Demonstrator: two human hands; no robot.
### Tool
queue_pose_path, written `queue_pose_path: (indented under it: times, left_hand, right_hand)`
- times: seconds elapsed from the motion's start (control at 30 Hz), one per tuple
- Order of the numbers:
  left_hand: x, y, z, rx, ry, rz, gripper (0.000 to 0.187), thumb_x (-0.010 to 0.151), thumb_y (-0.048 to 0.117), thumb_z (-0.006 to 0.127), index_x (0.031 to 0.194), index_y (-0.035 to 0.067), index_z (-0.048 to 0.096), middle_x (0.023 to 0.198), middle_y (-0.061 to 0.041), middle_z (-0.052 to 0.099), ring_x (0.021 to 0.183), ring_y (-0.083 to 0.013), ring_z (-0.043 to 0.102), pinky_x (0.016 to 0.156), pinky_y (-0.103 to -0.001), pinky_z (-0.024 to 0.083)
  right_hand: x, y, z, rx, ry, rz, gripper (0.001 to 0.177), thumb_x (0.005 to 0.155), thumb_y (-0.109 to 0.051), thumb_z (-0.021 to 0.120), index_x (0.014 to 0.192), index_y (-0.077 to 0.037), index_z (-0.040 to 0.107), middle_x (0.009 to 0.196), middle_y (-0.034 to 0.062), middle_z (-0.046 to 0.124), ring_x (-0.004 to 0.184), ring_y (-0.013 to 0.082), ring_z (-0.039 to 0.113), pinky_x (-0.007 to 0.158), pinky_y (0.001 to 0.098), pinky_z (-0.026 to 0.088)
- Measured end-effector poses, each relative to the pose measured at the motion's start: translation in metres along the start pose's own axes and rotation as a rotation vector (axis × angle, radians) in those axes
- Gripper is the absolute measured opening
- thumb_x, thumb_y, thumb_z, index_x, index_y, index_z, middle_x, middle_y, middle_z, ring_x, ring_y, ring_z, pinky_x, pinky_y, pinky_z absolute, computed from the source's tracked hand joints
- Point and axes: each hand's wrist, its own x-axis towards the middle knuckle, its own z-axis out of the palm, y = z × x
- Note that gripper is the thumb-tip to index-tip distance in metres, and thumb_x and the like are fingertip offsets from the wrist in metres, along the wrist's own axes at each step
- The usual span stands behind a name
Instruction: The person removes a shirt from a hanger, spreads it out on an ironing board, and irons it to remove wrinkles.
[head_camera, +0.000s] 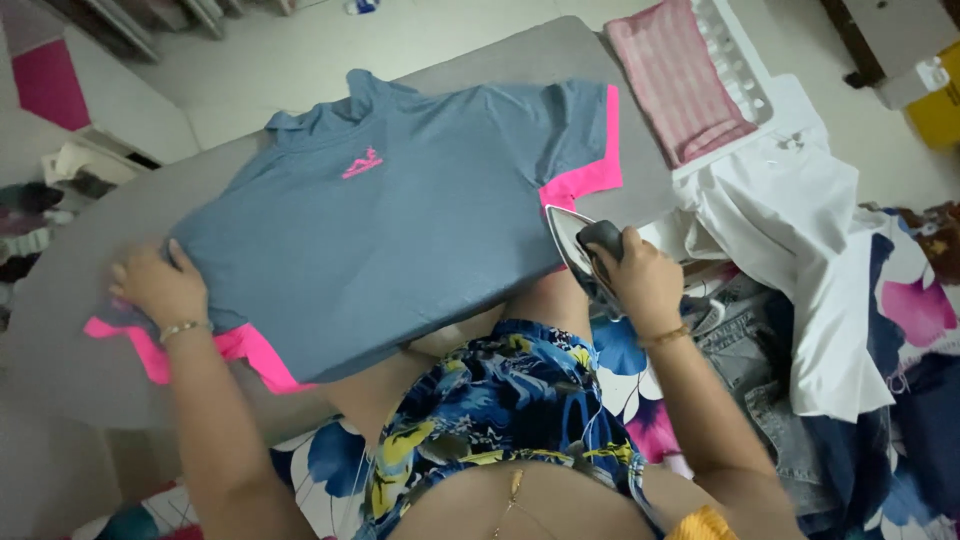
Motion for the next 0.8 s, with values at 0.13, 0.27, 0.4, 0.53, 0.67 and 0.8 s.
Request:
queue_pose_path:
  times: [0.13,0.27,0.4,0.53,0.67,0.8]
  left_hand:
    - [-0.001,-0.002,0.002,-0.085,0.097,0.054,0.026,0.107,0.025,0.063,0.104,0.0,0.073,0.103,-0.022,0.069,0.097,-0.0418,0.056,0.086,-0.056,0.04]
    - [-0.001,0.0,-0.006,-0.119,0.154,0.075,0.021,0.103,0.023,0.066,0.104,0.003,0.073,0.1,-0.019,0.07,0.095,-0.0379,0.058,0.085,-0.05,0.041]
    - [0.0,0.0,-0.008,-0.132,0.11,0.036,0.021,0.106,0.023,0.064,0.108,0.004,0.073,0.1,-0.017,0.071,0.094,-0.0335,0.059,0.086,-0.046,0.041]
    - [-0.001,0.002,-0.013,-0.187,0.174,0.048,0.014,0.102,0.021,0.067,0.099,0.008,0.072,0.085,-0.016,0.069,0.086,-0.0346,0.058,0.085,-0.045,0.039]
    - [0.0,0.008,-0.025,-0.238,0.179,0.03,0.012,0.1,0.018,0.067,0.101,0.006,0.069,0.088,-0.017,0.068,0.085,-0.0357,0.06,0.084,-0.045,0.041]
    - [0.0,0.006,-0.023,-0.184,0.079,-0.033,0.019,0.109,0.026,0.061,0.106,0.01,0.072,0.088,-0.012,0.071,0.088,-0.0286,0.066,0.08,-0.041,0.043]
  right_hand:
    - [0.014,0.002,-0.021,-0.136,0.038,-0.265,0.052,0.092,-0.062,0.065,0.093,-0.011,0.061,0.069,0.0061,0.069,0.051,0.0267,0.065,0.046,0.0351,0.05]
    - [0.039,-0.025,-0.035,0.032,-0.061,-0.416,0.048,0.092,-0.053,0.068,0.094,-0.006,0.056,0.075,0.0133,0.069,0.062,0.0331,0.066,0.058,0.0407,0.052]
    - [0.067,-0.087,-0.034,0.13,0.001,-0.607,0.046,0.092,-0.05,0.068,0.103,-0.006,0.06,0.085,0.0114,0.067,0.066,0.0287,0.067,0.059,0.038,0.053]
    - [0.113,-0.158,-0.026,0.26,0.055,-0.61,0.048,0.094,-0.051,0.071,0.089,-0.004,0.061,0.074,0.0148,0.068,0.057,0.0361,0.065,0.052,0.0428,0.051]
    - [0.159,-0.207,0.016,0.216,0.122,-0.676,0.047,0.091,-0.058,0.07,0.091,-0.011,0.06,0.068,0.0096,0.068,0.054,0.0324,0.065,0.051,0.0424,0.051]
    - [0.182,-0.227,0.025,0.125,-0.031,-0.662,0.047,0.094,-0.058,0.063,0.093,-0.011,0.06,0.071,0.0121,0.071,0.065,0.0291,0.074,0.057,0.0404,0.059]
